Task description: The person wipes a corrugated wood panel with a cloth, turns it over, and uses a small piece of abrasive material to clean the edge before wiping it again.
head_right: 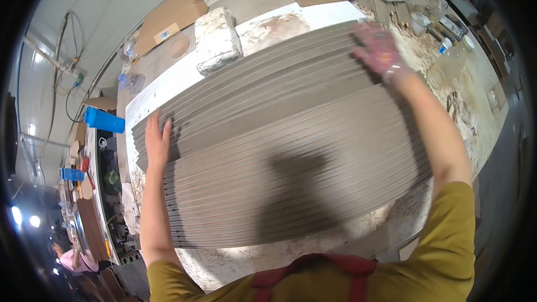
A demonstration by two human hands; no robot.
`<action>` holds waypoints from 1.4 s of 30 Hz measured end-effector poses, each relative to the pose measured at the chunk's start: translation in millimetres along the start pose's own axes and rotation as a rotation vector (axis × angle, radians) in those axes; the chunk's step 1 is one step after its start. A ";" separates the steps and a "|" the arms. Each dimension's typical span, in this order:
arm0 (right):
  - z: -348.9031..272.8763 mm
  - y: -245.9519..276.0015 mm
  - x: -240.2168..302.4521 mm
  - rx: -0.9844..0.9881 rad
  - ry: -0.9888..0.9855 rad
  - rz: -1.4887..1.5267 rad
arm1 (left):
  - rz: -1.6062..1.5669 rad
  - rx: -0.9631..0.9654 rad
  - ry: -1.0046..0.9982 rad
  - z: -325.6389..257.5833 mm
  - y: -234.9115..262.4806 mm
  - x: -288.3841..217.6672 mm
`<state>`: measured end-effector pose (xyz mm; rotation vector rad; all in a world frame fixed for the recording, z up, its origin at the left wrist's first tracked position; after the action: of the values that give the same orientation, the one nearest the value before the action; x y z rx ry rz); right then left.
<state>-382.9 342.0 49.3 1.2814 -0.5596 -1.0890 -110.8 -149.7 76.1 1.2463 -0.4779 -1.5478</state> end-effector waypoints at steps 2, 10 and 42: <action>-48.3 -1.9 -90.4 -0.094 -0.247 0.076 | -0.078 0.113 0.011 -52.0 -1.3 -27.0; -115.1 -61.7 -130.3 0.222 -0.402 0.321 | 0.109 0.205 0.051 -102.3 -18.8 -36.5; -246.3 -42.2 -156.5 0.223 -0.433 0.508 | 0.056 -0.093 0.721 -268.3 113.3 77.0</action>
<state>-256.2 599.6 -17.7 1.0043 -1.2875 -0.8845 184.8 -183.7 29.4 1.5877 0.0295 -0.9626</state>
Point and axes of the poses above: each hand's wrist, its own z-axis towards the middle knuckle, its own y-axis out of the back of the hand, x = y × z, the point moved 9 cm from there along z, towards the middle knuckle, and after that the axes turned 13 degrees about -z, right-handed, at the moved point
